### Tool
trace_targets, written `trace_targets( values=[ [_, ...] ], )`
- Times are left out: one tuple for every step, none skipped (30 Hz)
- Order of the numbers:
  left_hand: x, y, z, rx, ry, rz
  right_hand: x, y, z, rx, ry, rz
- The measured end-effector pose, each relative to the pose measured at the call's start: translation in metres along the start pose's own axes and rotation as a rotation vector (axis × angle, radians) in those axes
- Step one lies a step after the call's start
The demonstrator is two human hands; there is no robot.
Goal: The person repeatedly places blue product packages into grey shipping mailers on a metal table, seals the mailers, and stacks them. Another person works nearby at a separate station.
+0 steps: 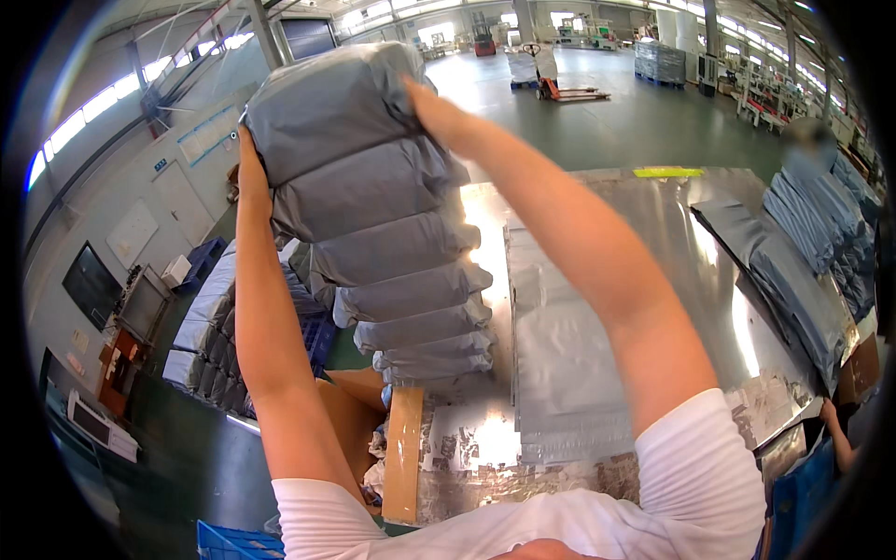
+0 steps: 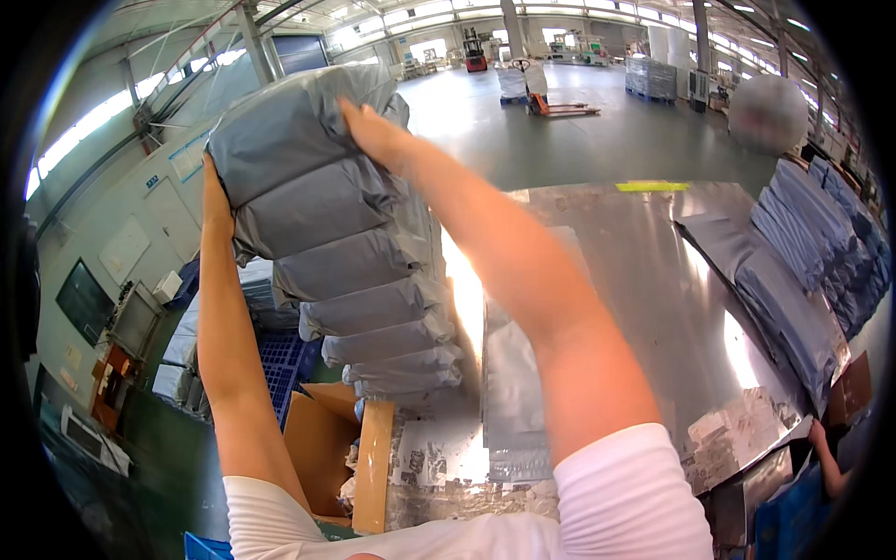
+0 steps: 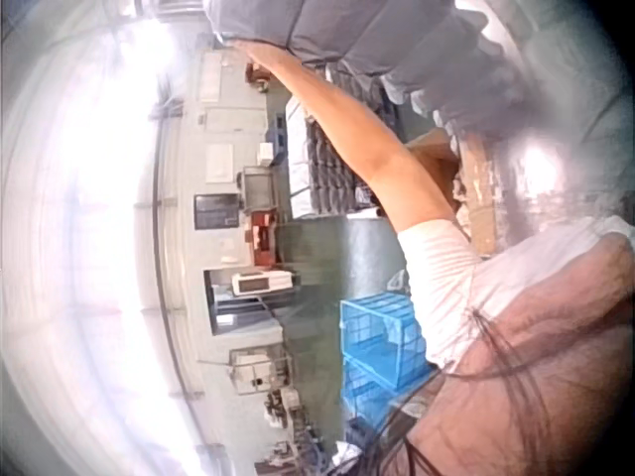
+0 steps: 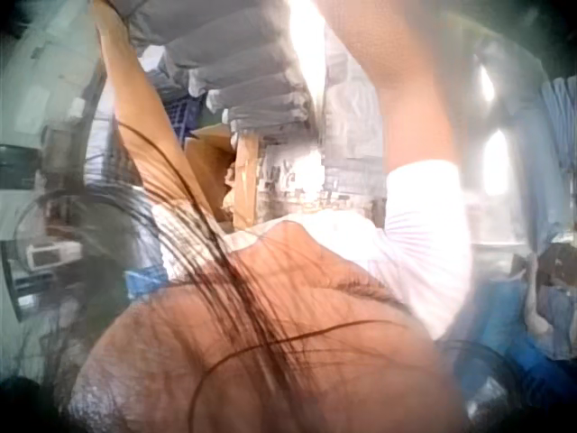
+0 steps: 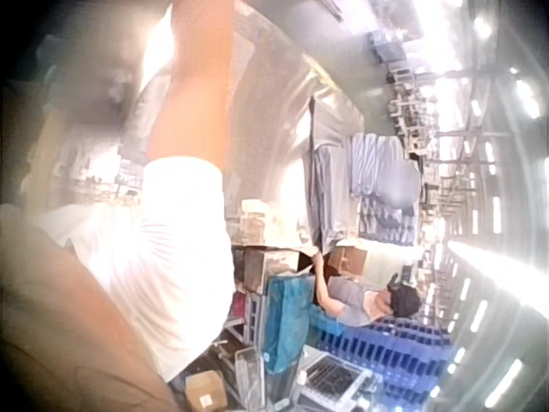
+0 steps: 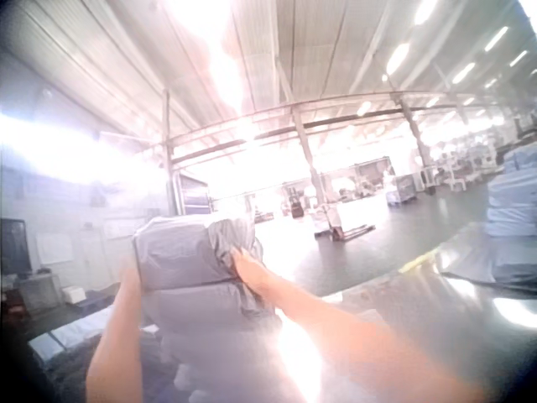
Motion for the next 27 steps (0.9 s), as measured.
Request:
trace_targets(
  values=[
    [0.024, 0.01, -0.009, 0.023, -0.029, -0.072, -0.028, -0.016, -0.004, 0.008, 0.019, 0.216],
    [0.035, 0.003, -0.015, -0.028, -0.137, -0.163, -0.037, -0.015, -0.002, -0.006, 0.009, 0.135],
    [0.049, -0.001, -0.027, -0.047, -0.173, -0.273, -0.046, -0.015, 0.005, -0.029, -0.003, 0.06],
    [0.073, -0.011, -0.042, -0.045, -0.155, -0.42, -0.05, -0.019, 0.025, -0.069, -0.108, 0.112],
    [0.088, -0.03, -0.054, -0.056, -0.091, -0.619, -0.052, -0.015, 0.045, -0.102, -0.218, 0.148],
    [0.096, -0.067, -0.059, -0.091, 0.03, -0.84, -0.069, 0.0, 0.081, -0.044, -0.208, 0.175],
    [0.109, -0.08, -0.055, -0.137, 0.198, -0.98, -0.087, 0.001, 0.12, -0.003, -0.197, 0.236],
    [0.117, -0.081, -0.027, -0.229, 0.43, -0.995, -0.107, 0.0, 0.159, 0.037, -0.186, 0.297],
    [0.113, -0.046, 0.052, -0.344, 0.652, -0.918, -0.121, -0.012, 0.223, 0.03, -0.27, 0.432],
    [0.107, -0.015, 0.136, -0.473, 0.866, -0.862, -0.152, -0.028, 0.288, 0.169, -0.124, 0.563],
    [0.108, -0.007, 0.198, -0.437, 0.747, -0.704, -0.187, -0.042, 0.351, 0.472, 0.11, 0.609],
    [0.132, -0.015, 0.25, -0.287, 0.866, -0.903, -0.205, -0.066, 0.43, 0.454, 0.192, 0.645],
    [0.181, -0.015, 0.306, 0.007, 0.823, -0.909, -0.233, -0.118, 0.504, 0.415, 0.391, 0.799],
    [0.25, -0.033, 0.364, 0.375, 0.503, -0.825, -0.221, -0.169, 0.55, 0.277, 0.777, 0.874],
    [0.3, -0.036, 0.43, 0.704, 0.48, -1.225, -0.209, -0.246, 0.618, -0.003, 0.758, 1.057],
    [0.278, -0.03, 0.491, 0.948, 0.222, -1.058, -0.139, -0.297, 0.644, -0.271, 1.361, 1.04],
    [0.276, -0.027, 0.542, 1.055, 0.271, -0.978, -0.077, -0.341, 0.678, -0.478, 1.306, 1.317],
    [0.26, -0.02, 0.576, 1.049, 0.394, -0.763, -0.032, -0.385, 0.731, -0.651, 1.316, 1.522],
    [0.26, -0.011, 0.603, 1.11, 0.307, -0.691, 0.011, -0.418, 0.783, -0.604, 1.437, 1.857],
    [0.259, -0.004, 0.623, 1.166, 0.217, -0.632, 0.05, -0.435, 0.818, -0.601, 1.542, 1.975],
    [0.255, 0.005, 0.636, 1.189, 0.183, -0.593, 0.087, -0.426, 0.812, -0.54, 1.68, 2.099],
    [0.25, 0.02, 0.642, 1.217, 0.157, -0.542, 0.108, -0.436, 0.851, -0.576, 1.832, 2.082],
    [0.246, 0.039, 0.644, 1.244, 0.132, -0.496, 0.128, -0.446, 0.889, -0.612, 1.984, 2.054],
    [0.236, 0.056, 0.641, 1.241, 0.134, -0.482, 0.14, -0.448, 0.907, -0.65, 2.001, 1.964],
    [0.231, 0.07, 0.638, 1.219, 0.14, -0.513, 0.14, -0.452, 0.899, -0.648, 1.987, 1.882],
    [0.226, 0.078, 0.632, 1.185, 0.132, -0.57, 0.144, -0.448, 0.853, -0.632, 1.799, 2.046],
    [0.223, 0.085, 0.626, 1.156, 0.125, -0.625, 0.152, -0.437, 0.811, -0.624, 1.6, 2.186]
  ],
)
Point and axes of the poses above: each hand's wrist, its own z-axis away from the middle knuckle, its own y-axis out of the palm, x = y × z, the point moved 5 cm from there along -z, towards the middle knuckle, and after that the axes turned 11 degrees about -z, right-handed, at the moved point
